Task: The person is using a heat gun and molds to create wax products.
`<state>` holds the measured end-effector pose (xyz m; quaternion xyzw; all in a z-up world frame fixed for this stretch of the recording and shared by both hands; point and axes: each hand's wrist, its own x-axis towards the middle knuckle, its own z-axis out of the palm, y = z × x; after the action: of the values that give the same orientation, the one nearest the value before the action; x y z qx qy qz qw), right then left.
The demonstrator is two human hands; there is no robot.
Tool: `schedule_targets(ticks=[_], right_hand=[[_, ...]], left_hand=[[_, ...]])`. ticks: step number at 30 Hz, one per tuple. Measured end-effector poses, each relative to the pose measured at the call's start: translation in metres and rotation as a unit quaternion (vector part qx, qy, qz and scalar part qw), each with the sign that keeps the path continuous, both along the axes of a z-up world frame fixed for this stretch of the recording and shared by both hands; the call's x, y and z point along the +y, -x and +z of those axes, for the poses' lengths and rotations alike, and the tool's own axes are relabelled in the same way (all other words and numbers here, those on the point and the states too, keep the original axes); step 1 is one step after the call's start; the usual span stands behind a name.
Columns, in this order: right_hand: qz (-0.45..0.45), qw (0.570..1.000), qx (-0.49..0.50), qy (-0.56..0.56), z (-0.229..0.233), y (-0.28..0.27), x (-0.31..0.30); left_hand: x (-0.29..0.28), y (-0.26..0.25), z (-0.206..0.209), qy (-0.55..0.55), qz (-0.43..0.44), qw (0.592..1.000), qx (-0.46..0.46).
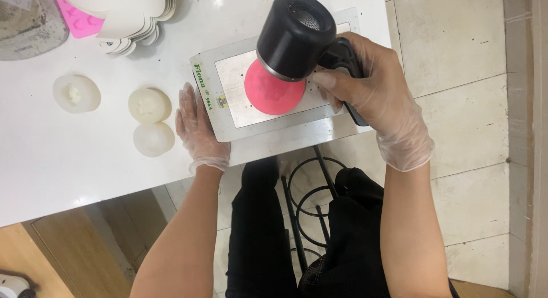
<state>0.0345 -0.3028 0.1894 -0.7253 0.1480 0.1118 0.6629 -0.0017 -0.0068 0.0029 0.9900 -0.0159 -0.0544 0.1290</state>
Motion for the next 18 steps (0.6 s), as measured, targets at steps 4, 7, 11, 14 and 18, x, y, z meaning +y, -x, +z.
schedule_targets(ticks=[4,7,11,14,18], right_hand=[[0.001,1.000,-0.025,0.010,-0.004,-0.003,-0.003],[0.010,1.000,0.013,0.017,-0.003,0.003,-0.001],[0.028,0.998,-0.032,-0.040,-0.009,0.001,-0.007],[0.008,1.000,-0.003,-0.006,0.002,-0.001,0.000],[0.014,0.999,-0.026,-0.011,-0.007,0.004,-0.004]], left_hand=[[-0.006,-0.013,0.000,0.015,-0.009,1.000,-0.006],[0.001,0.007,0.005,0.004,0.012,1.000,0.007],[0.001,-0.003,-0.001,0.025,-0.008,0.999,-0.024],[0.002,-0.001,-0.001,0.005,-0.020,1.000,-0.020],[0.001,-0.002,0.001,-0.007,-0.005,1.000,-0.006]])
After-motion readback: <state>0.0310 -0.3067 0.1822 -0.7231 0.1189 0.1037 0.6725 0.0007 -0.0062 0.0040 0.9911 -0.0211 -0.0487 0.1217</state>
